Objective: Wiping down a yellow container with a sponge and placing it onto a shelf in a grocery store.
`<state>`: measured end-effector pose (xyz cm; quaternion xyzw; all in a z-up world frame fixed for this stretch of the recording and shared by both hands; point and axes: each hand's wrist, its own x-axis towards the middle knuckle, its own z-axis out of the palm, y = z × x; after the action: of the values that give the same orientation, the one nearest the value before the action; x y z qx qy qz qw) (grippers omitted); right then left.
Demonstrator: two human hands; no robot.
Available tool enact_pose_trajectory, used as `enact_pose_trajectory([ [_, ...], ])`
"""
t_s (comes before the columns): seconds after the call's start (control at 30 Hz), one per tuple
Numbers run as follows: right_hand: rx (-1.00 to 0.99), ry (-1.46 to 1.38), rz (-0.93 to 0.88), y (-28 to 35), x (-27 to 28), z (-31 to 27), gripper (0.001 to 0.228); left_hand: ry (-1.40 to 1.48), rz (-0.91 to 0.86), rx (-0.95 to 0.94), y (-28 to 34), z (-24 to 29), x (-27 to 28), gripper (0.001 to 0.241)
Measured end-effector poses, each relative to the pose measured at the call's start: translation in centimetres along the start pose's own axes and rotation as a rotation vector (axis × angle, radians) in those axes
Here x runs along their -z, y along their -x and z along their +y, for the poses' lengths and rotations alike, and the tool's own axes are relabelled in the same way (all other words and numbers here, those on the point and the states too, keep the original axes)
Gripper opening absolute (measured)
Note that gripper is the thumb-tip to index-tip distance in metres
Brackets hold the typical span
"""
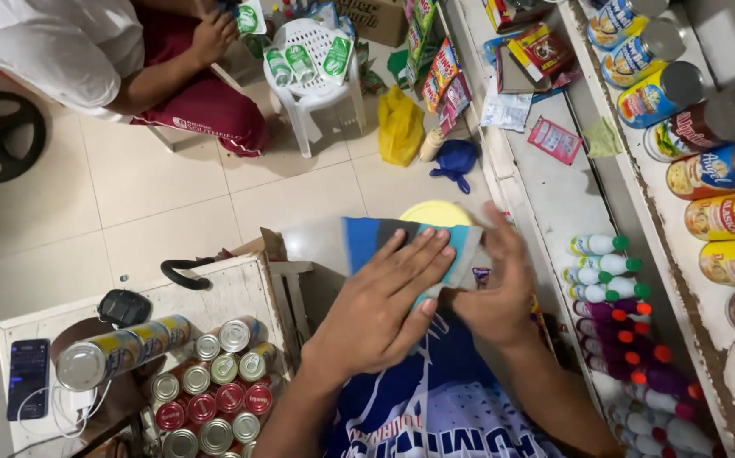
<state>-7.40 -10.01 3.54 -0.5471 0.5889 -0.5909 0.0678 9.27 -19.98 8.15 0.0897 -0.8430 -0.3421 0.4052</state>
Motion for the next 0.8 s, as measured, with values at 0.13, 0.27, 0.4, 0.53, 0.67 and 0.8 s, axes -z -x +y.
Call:
enact_pose_trajectory([
  [0.13,0.037,0.078,0.001,-1.5,1.6,-0.2,0.11,-0.027,-0.087,0.064,-0.5,-0.7,0.4,0.045],
  [0.27,0.023,0.012,-0.003,-1.6,2.2,-0.6,0.109,-0.043,-0.104,0.105,-0.7,-1.2,-0.4,0.047],
  [0.4,-0.044,-0.015,-0.005,-0.9,1.7,-1.3,0.103,-0.019,-0.099,0.079,-1.3,-0.5,-0.9,0.047],
  [0.53,0.018,0.121,0.032,-1.2,1.9,-1.3,0.094,0.073,-0.089,-0.009,-1.1,-0.1,-1.2,0.046],
  [0.67,0.047,0.029,0.108,-1.2,2.6,0.0,0.11,0.103,-0.124,0.053,-1.0,-0.4,-0.3,0.049],
  [0.8,0.042,-0.055,0.081,-0.4,2.4,0.0,0.116,0.03,-0.12,0.115,-1.1,-0.6,0.5,0.047],
])
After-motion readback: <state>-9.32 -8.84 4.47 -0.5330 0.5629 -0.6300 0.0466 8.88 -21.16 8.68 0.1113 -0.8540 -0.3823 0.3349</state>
